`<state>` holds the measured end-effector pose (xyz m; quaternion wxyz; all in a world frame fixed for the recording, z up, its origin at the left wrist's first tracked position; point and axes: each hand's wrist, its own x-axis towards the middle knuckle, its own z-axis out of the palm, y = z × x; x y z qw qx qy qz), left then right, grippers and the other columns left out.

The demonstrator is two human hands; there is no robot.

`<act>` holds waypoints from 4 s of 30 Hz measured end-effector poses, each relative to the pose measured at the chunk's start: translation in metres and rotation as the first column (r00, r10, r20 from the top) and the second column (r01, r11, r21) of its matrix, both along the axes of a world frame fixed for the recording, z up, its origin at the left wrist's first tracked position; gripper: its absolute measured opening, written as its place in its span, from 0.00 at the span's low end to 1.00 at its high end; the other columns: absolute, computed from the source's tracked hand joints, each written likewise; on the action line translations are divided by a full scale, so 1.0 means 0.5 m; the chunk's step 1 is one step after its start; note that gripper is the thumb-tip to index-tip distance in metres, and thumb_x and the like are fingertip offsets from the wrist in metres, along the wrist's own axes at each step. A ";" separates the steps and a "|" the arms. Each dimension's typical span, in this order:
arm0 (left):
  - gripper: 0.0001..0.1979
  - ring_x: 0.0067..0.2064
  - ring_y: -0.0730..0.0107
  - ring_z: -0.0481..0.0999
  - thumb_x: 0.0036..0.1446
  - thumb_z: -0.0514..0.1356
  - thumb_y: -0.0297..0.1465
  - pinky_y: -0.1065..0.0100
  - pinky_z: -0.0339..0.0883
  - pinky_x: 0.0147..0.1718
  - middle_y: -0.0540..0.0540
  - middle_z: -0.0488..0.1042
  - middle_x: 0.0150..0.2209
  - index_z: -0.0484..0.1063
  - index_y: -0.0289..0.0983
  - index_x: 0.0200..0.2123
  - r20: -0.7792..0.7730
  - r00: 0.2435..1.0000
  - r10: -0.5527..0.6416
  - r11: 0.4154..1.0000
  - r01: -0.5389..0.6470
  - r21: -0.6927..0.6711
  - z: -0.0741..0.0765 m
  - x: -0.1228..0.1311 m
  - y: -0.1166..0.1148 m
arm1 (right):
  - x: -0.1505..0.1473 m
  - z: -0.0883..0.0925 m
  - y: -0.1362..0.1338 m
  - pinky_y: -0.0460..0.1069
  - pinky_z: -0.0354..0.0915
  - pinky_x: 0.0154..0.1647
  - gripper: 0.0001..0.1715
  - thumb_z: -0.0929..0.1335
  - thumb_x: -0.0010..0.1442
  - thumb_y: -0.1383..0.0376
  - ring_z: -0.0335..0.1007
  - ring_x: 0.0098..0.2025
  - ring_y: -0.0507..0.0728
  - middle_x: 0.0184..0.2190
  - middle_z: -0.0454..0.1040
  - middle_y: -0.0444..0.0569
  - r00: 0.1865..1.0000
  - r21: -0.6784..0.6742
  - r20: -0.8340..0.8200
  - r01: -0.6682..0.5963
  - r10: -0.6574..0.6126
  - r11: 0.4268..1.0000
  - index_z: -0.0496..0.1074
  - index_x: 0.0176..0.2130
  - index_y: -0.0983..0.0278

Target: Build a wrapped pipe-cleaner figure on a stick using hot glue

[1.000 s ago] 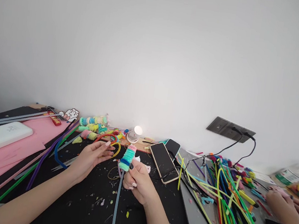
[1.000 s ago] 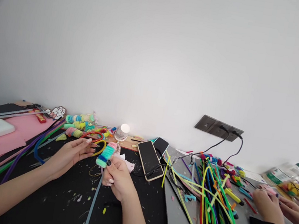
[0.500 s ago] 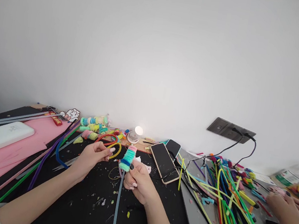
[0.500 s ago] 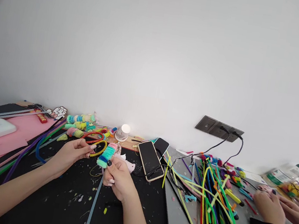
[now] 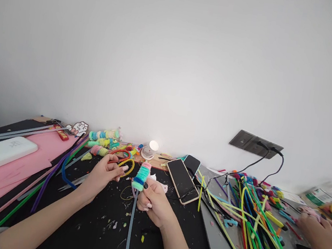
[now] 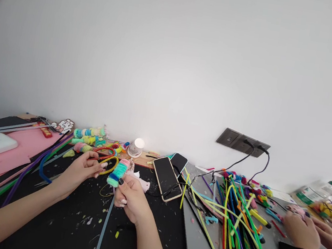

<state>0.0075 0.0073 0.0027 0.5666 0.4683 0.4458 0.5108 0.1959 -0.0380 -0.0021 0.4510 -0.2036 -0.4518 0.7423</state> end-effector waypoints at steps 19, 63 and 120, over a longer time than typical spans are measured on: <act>0.22 0.45 0.57 0.79 0.46 0.69 0.44 0.58 0.73 0.49 0.40 0.82 0.41 0.77 0.35 0.40 -0.031 1.000 -0.003 1.000 0.003 -0.017 -0.008 0.000 -0.001 | 0.000 0.004 -0.002 0.46 0.38 0.18 0.20 0.73 0.57 0.52 0.35 0.14 0.46 0.11 0.54 0.31 0.998 0.001 0.057 0.029 -0.029 1.000 0.65 0.34 0.62; 0.14 0.33 0.61 0.80 0.40 0.72 0.39 0.61 0.75 0.41 0.46 0.81 0.27 0.79 0.36 0.28 -0.095 0.993 0.067 0.998 -0.068 -0.008 0.013 -0.003 -0.008 | -0.001 0.005 -0.005 0.46 0.38 0.18 0.19 0.73 0.57 0.52 0.35 0.14 0.46 0.11 0.53 0.31 0.996 -0.016 0.083 0.047 -0.045 0.999 0.65 0.32 0.61; 0.16 0.30 0.72 0.66 0.56 0.63 0.40 0.69 0.67 0.35 0.55 0.66 0.26 0.70 0.38 0.44 0.116 0.989 -0.094 0.992 0.083 0.099 -0.001 0.002 -0.008 | 0.000 0.008 -0.005 0.47 0.37 0.19 0.17 0.73 0.58 0.54 0.35 0.14 0.46 0.11 0.54 0.32 0.997 -0.027 0.068 0.025 -0.023 0.999 0.67 0.32 0.62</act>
